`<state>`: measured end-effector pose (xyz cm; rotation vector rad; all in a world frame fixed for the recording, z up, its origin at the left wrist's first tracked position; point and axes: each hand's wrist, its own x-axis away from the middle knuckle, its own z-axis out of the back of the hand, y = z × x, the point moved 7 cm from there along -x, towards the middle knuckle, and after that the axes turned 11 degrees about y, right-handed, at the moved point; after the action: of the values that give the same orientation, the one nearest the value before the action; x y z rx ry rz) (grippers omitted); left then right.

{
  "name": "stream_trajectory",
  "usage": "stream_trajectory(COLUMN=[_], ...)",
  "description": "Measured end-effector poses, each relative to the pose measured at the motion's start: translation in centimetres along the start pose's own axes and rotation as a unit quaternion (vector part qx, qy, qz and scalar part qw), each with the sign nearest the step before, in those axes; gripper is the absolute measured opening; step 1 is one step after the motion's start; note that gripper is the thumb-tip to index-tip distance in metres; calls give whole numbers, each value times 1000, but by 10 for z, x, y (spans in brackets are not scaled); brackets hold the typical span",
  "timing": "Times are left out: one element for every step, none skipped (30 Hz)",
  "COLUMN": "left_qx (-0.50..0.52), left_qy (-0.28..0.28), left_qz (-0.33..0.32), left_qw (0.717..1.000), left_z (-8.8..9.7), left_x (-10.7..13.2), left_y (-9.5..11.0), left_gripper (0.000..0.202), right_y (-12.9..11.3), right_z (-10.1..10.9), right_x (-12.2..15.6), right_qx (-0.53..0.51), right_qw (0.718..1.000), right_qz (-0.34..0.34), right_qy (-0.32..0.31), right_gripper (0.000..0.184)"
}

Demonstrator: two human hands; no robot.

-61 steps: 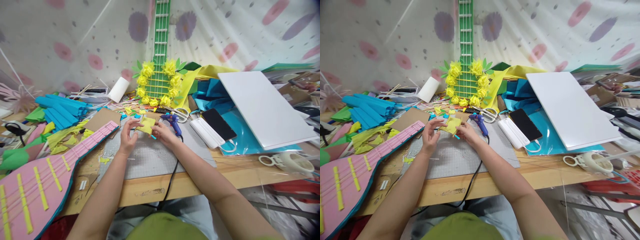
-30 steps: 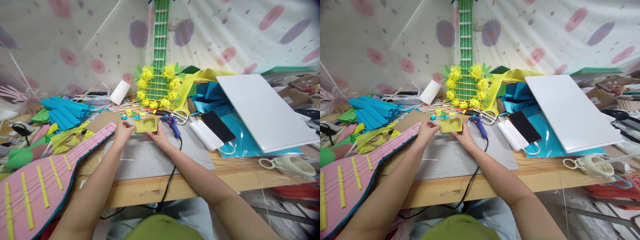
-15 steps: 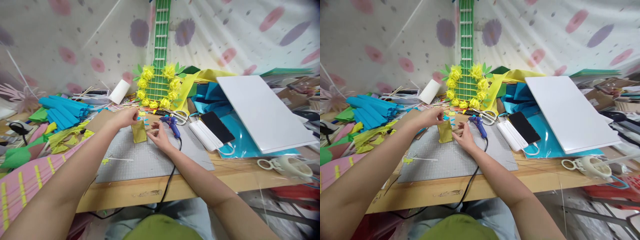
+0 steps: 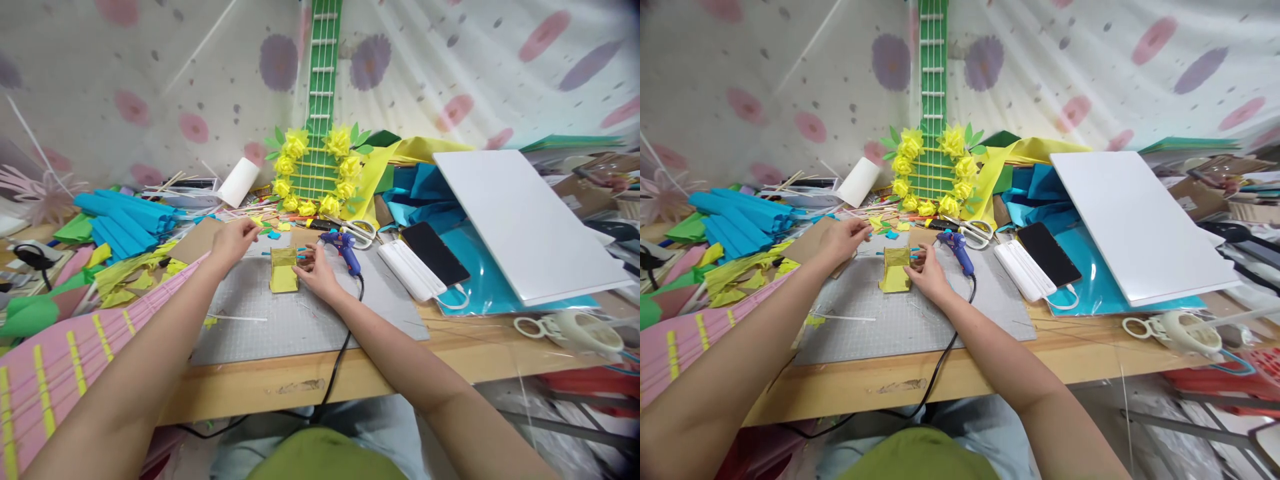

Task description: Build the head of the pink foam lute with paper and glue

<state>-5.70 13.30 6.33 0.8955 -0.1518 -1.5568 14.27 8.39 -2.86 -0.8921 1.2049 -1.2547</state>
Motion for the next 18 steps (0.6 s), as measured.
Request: stream_trajectory(left_qx=[-30,-55,-72,-84,-92,-102,-116,-134,-155,-177,-196,-211,-221,-230,-239,-245,-248,-244], left_qy=[10,16,18,14,2,-16,-39,-63,-86,-107,-125,-141,-157,-170,-182,-192,-201,-208], left_qz=[13,17,11,-3,-23,-49,-76,-104,-133,-159,-181,-199,-210,-216,-216,-214,-212,-211], left_qw=[999,998,997,996,995,993,990,983,975,965,955,947,939,933,929,926,924,923], left_z=[6,10,14,15,14,10,5,0,-7,-13,-19,-24,-28,-32,-35,-36,-38,-38], left_x=[-1,-1,-2,-1,0,2,4,7,11,15,18,21,22,23,24,23,22,22], left_y=[-10,-19,-25,-29,-31,-31,-29,-27,-24,-21,-18,-16,-15,-15,-16,-16,-17,-17], left_gripper=[20,22,23,20,16,10,5,1,2,4,5,7,8,9,10,10,10,11], right_y=[0,-1,-2,-3,-4,-5,-5,-5,-4,-3,-3,-2,-1,-1,-1,-1,-1,-1], right_z=[1,1,2,3,3,3,4,4,5,6,6,7,8,8,9,9,9,10], right_x=[1,1,2,2,3,3,3,3,2,2,1,0,0,-1,-1,-1,-1,-1], right_qx=[14,25,31,33,33,33,33,34,35,36,36,35,34,33,33,35,38,40], right_qw=[1000,1000,999,999,999,999,999,999,999,999,999,999,999,999,999,999,999,999], right_qz=[2,5,8,11,14,16,17,18,18,18,19,20,21,22,23,23,22,21], right_qy=[1,2,4,5,5,6,7,9,11,14,16,18,19,20,21,22,22,21], right_gripper=[60,60,60,60,60,60,61,61,61,62,62,62,62,62,62,62,62,62])
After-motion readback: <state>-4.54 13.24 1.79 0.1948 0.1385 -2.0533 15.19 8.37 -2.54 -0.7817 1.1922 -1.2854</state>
